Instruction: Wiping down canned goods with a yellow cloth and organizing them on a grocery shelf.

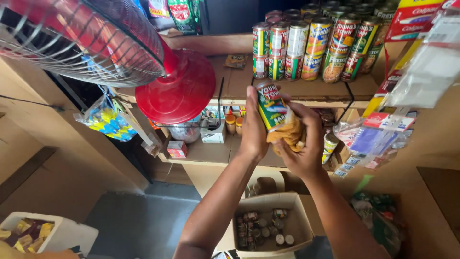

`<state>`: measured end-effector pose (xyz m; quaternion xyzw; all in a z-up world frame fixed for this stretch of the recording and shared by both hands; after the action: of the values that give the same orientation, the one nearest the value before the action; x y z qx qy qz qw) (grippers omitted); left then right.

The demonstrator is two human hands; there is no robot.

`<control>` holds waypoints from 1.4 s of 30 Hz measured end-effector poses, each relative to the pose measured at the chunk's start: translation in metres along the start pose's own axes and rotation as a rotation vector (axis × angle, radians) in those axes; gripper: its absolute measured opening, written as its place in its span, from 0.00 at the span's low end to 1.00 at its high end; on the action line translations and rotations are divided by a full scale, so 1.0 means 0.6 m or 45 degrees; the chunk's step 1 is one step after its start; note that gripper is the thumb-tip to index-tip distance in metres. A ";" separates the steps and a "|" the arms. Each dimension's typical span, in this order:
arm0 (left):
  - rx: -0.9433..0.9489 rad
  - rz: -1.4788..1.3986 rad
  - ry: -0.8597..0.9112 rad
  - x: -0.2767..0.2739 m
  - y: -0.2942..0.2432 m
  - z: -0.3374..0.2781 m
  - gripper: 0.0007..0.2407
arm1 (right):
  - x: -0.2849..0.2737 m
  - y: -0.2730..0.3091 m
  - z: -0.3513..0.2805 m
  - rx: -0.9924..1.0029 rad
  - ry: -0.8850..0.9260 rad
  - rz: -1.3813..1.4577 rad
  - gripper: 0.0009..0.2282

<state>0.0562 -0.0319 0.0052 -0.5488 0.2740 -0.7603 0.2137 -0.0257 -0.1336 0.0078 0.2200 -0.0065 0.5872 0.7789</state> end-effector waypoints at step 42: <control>1.251 1.644 0.195 0.014 -0.065 -0.065 0.33 | -0.023 -0.023 0.113 0.368 0.466 -0.526 0.10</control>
<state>0.0156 -0.0006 0.0269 -0.0727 0.1853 -0.5561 0.8069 -0.0006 -0.1726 0.0607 0.2158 0.2624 0.4413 0.8306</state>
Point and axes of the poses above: each hand's wrist, its own z-axis towards the middle knuckle, its own x-axis out of the palm, y = z × x, the point moved 3 cm from there along z, towards the middle knuckle, and after that the axes turned 10 degrees about -y, right-handed, at the moved point
